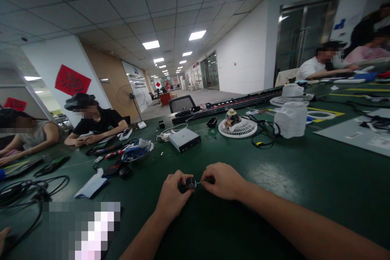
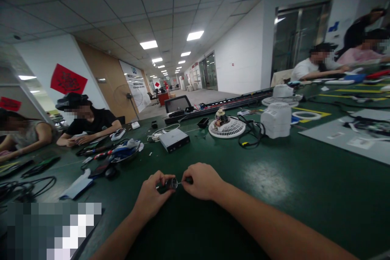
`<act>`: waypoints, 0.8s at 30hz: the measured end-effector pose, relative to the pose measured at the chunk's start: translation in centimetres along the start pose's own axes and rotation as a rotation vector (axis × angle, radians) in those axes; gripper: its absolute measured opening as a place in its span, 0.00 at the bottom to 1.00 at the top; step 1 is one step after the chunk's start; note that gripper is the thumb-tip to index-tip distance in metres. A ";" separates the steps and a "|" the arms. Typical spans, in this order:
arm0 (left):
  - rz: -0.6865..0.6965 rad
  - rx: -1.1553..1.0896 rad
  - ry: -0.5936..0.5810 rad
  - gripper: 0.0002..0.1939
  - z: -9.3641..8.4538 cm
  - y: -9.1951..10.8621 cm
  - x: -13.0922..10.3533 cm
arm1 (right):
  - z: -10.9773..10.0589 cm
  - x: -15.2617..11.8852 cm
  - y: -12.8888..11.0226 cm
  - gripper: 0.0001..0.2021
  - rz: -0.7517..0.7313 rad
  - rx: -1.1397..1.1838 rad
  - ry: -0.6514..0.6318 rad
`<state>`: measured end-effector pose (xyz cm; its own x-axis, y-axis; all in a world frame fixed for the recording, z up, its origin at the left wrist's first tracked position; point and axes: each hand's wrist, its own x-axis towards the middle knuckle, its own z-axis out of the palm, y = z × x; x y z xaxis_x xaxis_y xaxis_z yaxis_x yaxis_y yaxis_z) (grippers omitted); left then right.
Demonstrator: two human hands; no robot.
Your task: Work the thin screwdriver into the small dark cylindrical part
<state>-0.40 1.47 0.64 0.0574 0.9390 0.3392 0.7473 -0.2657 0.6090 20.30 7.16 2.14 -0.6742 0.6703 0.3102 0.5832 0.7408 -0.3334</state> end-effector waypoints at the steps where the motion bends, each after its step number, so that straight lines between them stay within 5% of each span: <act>1: -0.002 0.003 -0.001 0.15 -0.1 0.0 0.0 | 0.0 0.0 0.0 0.10 0.009 -0.001 0.003; 24: -0.006 -0.008 0.002 0.16 0.0 -0.1 0.0 | -0.6 0.0 0.1 0.11 0.048 -0.063 0.003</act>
<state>-0.42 1.51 0.57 0.0516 0.9402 0.3365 0.7426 -0.2615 0.6166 20.59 7.24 2.66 -0.6436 0.7051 0.2977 0.6420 0.7091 -0.2916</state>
